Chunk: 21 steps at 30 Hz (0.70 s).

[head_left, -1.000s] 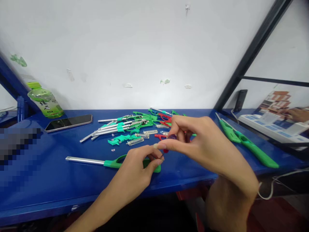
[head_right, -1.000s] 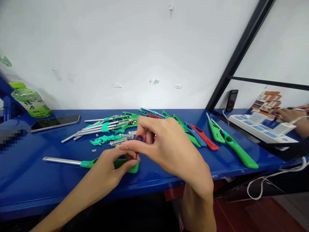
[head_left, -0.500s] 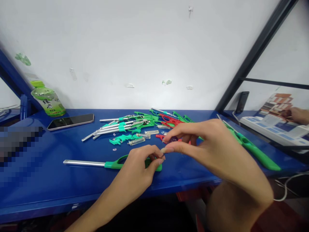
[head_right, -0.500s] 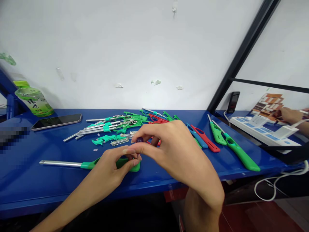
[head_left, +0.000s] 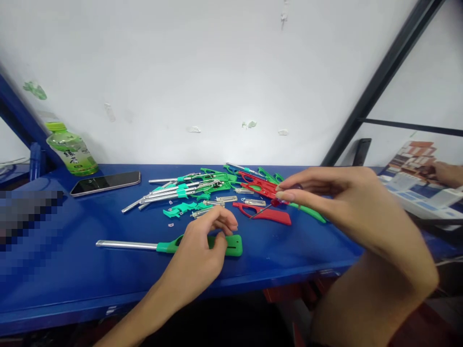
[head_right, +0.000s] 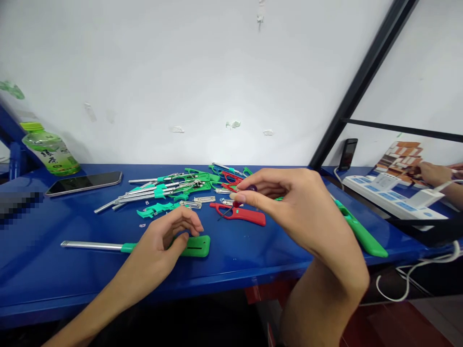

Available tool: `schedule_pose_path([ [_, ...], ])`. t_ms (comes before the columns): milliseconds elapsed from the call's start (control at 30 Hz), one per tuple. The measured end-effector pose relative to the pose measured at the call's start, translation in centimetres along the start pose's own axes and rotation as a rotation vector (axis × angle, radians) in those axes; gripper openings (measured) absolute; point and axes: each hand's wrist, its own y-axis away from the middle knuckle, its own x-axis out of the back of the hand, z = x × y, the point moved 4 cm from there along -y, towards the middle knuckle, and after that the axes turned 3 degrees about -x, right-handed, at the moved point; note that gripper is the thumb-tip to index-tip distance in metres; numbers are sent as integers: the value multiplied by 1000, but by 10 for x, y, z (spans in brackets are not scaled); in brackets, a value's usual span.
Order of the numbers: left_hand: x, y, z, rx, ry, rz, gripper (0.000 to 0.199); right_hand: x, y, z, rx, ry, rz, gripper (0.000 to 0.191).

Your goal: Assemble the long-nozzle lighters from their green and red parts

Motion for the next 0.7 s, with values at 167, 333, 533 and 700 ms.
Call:
schedule_pose_path([
  [167, 17, 3, 16, -78, -251, -49, 16, -26, -13, 10, -94, -159, -196, 14],
  [333, 40, 17, -1, -134, -704, -285, 46, -41, -19, 27, -138, -56, -332, 16],
  [533, 50, 17, -21, -81, -829, -452, 33, -66, -16, 44, -163, 228, -645, 23],
  [700, 46, 10, -15, -106, -912, -498, 28, -84, -17, 33, -126, 241, -668, 23],
])
